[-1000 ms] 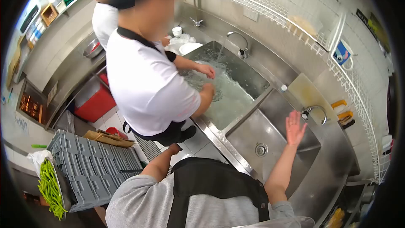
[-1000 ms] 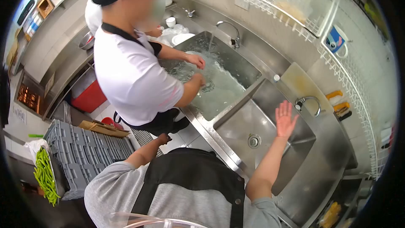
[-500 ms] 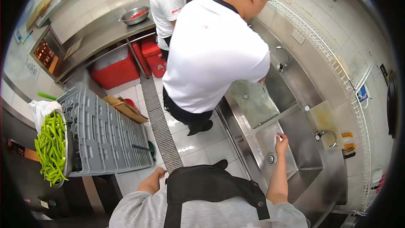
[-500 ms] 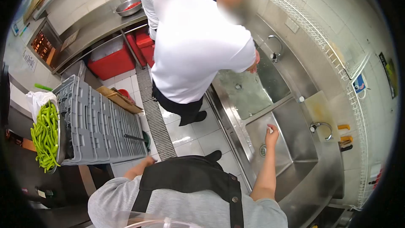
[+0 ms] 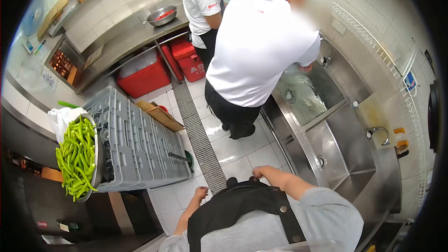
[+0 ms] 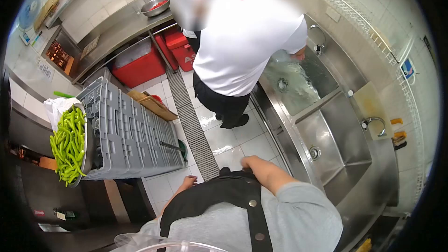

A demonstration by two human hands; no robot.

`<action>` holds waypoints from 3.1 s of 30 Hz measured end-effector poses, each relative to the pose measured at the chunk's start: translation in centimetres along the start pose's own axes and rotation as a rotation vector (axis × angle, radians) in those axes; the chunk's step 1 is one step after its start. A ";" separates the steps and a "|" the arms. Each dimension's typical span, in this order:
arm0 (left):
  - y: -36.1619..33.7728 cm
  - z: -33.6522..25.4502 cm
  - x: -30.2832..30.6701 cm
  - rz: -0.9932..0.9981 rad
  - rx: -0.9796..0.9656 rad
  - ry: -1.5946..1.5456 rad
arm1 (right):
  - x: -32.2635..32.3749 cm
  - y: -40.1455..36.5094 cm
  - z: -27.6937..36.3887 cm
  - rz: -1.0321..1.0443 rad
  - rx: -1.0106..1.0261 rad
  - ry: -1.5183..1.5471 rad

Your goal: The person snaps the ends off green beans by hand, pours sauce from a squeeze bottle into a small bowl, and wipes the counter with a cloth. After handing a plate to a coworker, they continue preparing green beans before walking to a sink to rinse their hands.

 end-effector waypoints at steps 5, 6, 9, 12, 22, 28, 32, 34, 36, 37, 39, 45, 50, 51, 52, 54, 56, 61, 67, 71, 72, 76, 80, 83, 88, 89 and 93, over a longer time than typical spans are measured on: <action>-6.5 -0.6 -4.2 0.031 -0.104 -0.036 | 0.2 -4.1 -5.6 -0.176 -0.181 0.072; -8.4 0.1 -4.3 0.014 -0.091 -0.011 | -0.3 -2.1 -7.5 -0.380 -0.134 0.158; -11.7 6.3 -4.1 -0.087 -0.027 -0.070 | 1.1 -4.0 -9.6 -0.626 -0.044 0.286; -16.1 12.6 -3.0 -0.100 0.352 0.364 | -0.8 -5.0 -11.8 -0.438 -0.029 0.249; -23.6 12.6 -12.0 -0.278 0.107 -0.202 | 14.8 -15.4 6.9 -0.955 0.514 -0.273; -27.2 20.9 -14.9 -0.218 0.242 -0.080 | 36.3 -36.0 14.7 -1.887 -0.377 -1.142; -26.8 22.3 -16.4 -0.451 0.161 -0.354 | 35.9 -34.1 12.8 -1.210 -0.147 -0.839; -27.0 22.1 -17.8 -0.551 0.155 -0.507 | 32.2 -28.0 14.7 -0.686 0.132 -0.392; -27.4 22.3 -18.6 -0.537 0.155 -0.474 | 23.1 -24.7 16.1 -0.592 0.336 -0.416; -27.9 22.5 -18.7 -0.521 0.156 -0.424 | 18.6 -21.9 16.4 -0.758 0.429 -0.591; -28.7 22.8 -18.7 -0.488 0.162 -0.321 | 10.0 -12.6 14.5 -0.556 0.414 -0.677; -30.1 23.5 -17.5 -0.446 0.210 -0.125 | -7.2 -1.1 -5.0 0.101 -0.072 -0.545; -30.1 23.5 -15.1 -0.505 0.205 -0.139 | -4.3 -0.3 -16.8 0.239 -0.370 0.058; -29.9 23.3 -14.4 -0.531 0.189 -0.177 | -3.4 -0.1 -17.5 0.349 -0.429 0.177; -29.6 22.7 -13.7 -0.561 0.174 -0.240 | -2.4 -0.2 -17.6 0.460 -0.488 0.299; -28.3 20.6 -12.4 -0.593 0.144 -0.351 | 1.3 -4.3 -13.8 0.338 -0.330 0.286; -26.9 17.9 -11.5 -0.567 0.144 -0.364 | 3.4 -7.7 -8.5 0.213 -0.152 0.206; -24.5 14.1 -15.0 -0.603 0.021 -0.544 | 1.8 -0.5 1.9 0.014 0.169 -0.279; -26.6 19.0 -22.9 -0.691 -0.055 -0.190 | -1.3 0.5 8.8 -0.173 0.563 -0.740; -32.2 28.2 -26.2 -0.917 0.109 -0.496 | -2.4 5.9 6.7 -0.150 0.391 -0.822; -35.2 29.0 -26.8 -0.920 0.197 -0.461 | -2.5 5.8 6.6 -0.181 0.346 -0.883; -40.7 34.4 -29.7 -0.463 0.090 0.744 | -3.1 3.2 8.9 -0.150 0.147 -1.036; -46.3 39.4 -31.6 -0.652 0.315 -0.139 | -7.4 3.0 16.7 -0.216 0.257 -0.978; -47.3 40.5 -31.7 -0.734 0.364 -0.382 | -14.6 2.4 24.7 -0.501 1.023 -1.282; -45.0 40.5 -29.1 -0.713 0.272 -0.294 | -16.4 -11.5 34.2 -0.321 0.924 -0.639; -44.6 40.6 -28.7 -0.684 0.237 -0.220 | -15.0 -14.3 34.6 -0.370 0.982 -0.535; -41.7 39.2 -25.2 -0.528 -0.026 0.398 | 5.3 -11.1 25.9 -0.567 0.774 0.395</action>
Point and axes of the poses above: each hand's wrist, its own y-axis towards the middle knuckle, its own x-axis out of the back of the hand, z = x × y, the point moved 5 cm from there along y, towards the middle knuckle, and after that the axes turned 8 degrees about -x, right-handed, at the moved point
